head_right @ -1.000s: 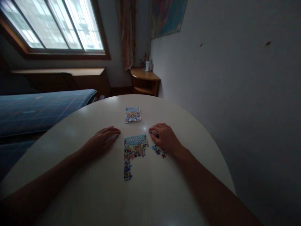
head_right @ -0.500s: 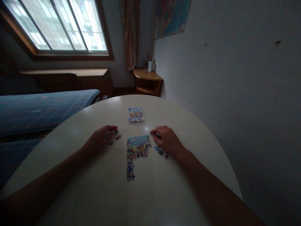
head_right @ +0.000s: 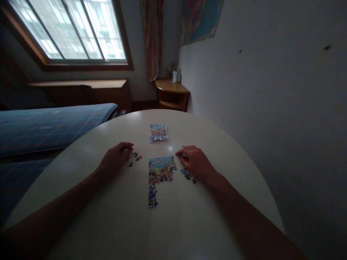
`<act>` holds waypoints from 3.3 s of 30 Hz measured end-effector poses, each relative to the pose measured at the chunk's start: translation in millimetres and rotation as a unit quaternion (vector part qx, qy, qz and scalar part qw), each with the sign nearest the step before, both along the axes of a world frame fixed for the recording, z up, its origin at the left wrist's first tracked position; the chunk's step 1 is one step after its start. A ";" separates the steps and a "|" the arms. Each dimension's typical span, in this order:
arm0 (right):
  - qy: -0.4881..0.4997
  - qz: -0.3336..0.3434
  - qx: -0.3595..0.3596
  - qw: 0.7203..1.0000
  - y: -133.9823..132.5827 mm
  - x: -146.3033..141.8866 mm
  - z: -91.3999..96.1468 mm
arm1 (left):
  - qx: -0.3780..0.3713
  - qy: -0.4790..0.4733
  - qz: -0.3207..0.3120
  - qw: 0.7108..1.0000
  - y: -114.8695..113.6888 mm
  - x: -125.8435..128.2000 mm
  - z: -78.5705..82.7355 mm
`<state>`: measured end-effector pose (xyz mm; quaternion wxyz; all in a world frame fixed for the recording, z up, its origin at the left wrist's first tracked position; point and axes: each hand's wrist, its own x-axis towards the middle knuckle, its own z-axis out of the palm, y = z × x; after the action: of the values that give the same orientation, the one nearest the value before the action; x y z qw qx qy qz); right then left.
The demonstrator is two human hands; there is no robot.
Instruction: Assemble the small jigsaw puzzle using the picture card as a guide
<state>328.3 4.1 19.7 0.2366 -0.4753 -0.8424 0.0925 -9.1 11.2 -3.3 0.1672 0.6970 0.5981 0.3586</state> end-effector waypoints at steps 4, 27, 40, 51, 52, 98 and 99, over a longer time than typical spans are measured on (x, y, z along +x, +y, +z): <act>0.000 -0.006 -0.005 1.000 0.0 2.1 1.5 | 0.006 0.032 0.048 0.998 0.6 -2.5 3.5; -0.001 -0.009 -0.006 1.000 1.6 6.1 -0.2 | -0.114 0.225 0.004 0.968 -25.2 -9.1 28.3; 0.025 -0.019 0.020 0.999 -10.7 -5.8 15.7 | -0.028 0.049 -0.088 0.995 -47.1 31.1 32.8; 0.143 0.092 -0.167 0.971 -57.2 -50.3 25.5 | -0.072 -0.082 -0.144 0.984 -78.2 73.8 20.7; 0.148 0.095 -0.180 0.968 -56.0 -48.9 25.5 | -0.075 -0.079 -0.146 0.983 -77.9 74.4 19.8; -0.046 0.182 -0.131 0.973 -47.2 -32.6 30.6 | 0.055 0.134 -0.244 0.959 -69.9 61.8 10.4; -0.041 0.185 -0.137 0.972 -46.0 -31.0 31.6 | 0.061 0.142 -0.221 0.963 -66.3 57.8 11.5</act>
<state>297.4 -41.9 51.2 0.1129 -0.3428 -0.9040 0.2293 48.8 -55.1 8.2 0.1128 0.8647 0.4234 0.2455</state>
